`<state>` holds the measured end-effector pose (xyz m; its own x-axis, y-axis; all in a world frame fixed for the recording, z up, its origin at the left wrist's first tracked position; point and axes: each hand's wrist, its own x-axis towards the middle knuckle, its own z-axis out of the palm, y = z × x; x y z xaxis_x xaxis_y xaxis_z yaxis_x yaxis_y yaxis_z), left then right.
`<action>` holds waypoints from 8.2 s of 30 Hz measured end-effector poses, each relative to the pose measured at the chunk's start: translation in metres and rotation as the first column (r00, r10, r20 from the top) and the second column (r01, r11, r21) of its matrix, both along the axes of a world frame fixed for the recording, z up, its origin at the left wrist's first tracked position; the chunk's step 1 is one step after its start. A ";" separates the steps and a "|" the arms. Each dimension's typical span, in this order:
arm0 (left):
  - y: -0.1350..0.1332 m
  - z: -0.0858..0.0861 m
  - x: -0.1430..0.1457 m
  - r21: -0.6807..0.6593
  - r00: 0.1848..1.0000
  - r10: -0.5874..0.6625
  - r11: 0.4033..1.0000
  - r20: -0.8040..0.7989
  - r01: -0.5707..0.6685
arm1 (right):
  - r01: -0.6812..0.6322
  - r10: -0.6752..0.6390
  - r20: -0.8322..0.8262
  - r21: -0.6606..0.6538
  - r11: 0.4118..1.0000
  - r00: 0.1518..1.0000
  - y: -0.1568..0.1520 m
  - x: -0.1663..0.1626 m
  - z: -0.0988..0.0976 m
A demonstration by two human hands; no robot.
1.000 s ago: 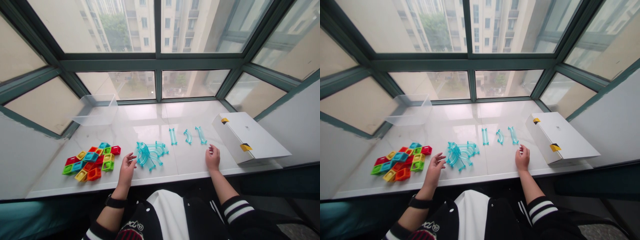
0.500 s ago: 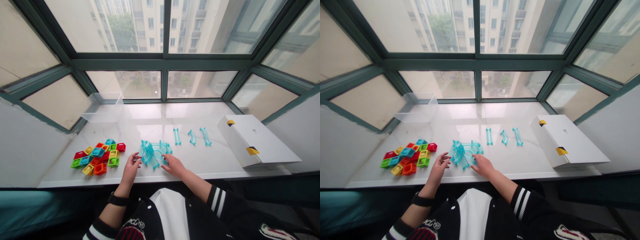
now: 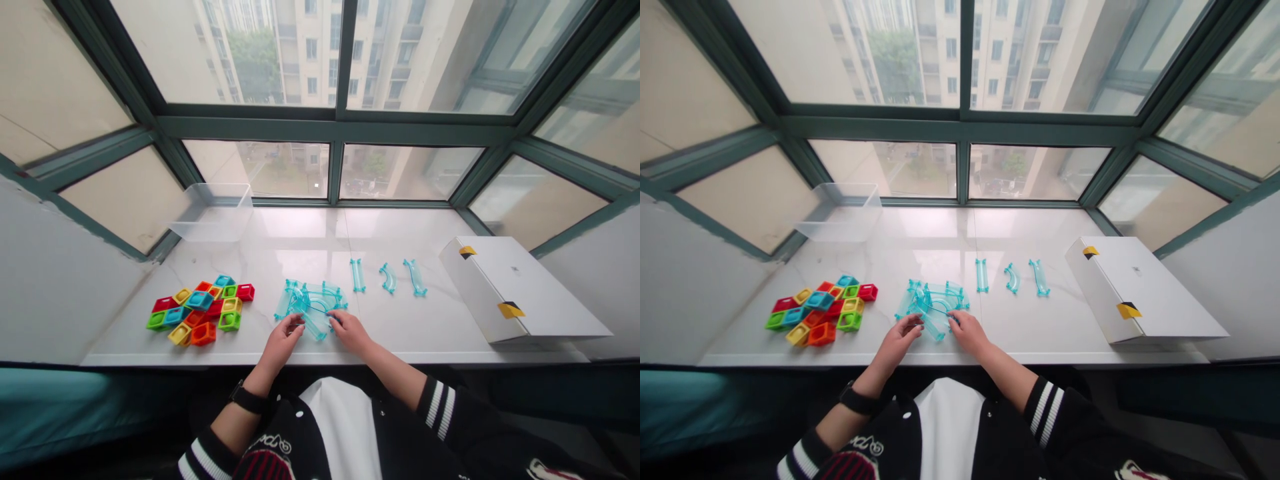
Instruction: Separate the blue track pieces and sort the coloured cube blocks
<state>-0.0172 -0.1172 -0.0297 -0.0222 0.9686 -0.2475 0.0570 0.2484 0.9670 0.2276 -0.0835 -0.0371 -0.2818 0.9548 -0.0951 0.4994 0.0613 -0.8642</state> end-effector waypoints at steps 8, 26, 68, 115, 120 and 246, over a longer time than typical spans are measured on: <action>-0.001 -0.004 -0.004 -0.010 0.995 0.015 1.000 -0.102 -0.016 | 0.034 -0.271 -0.380 -0.527 0.849 0.884 0.005 -0.004 0.000; 0.001 0.010 0.010 -0.030 0.983 -0.019 0.999 -0.181 0.014 | -0.191 -0.426 -0.624 -0.683 0.706 0.655 -0.012 0.015 0.014; -0.006 0.033 0.016 -0.078 0.949 -0.033 0.995 0.313 0.061 | -0.146 -0.199 -0.536 -0.533 0.833 0.820 -0.022 0.040 0.015; -0.002 -0.023 -0.064 0.259 0.662 0.238 0.963 -0.711 -0.068 | 0.754 -0.832 0.230 0.353 0.555 0.505 0.095 0.260 -0.004; -0.001 -0.022 -0.063 0.208 0.653 0.204 0.975 -0.730 -0.072 | 0.763 -0.830 0.278 0.332 0.555 0.483 0.095 0.256 -0.020; -0.002 -0.014 -0.052 0.135 0.630 0.079 0.990 -0.773 0.042 | 0.223 -0.217 -0.074 0.083 0.971 0.973 0.049 0.002 0.020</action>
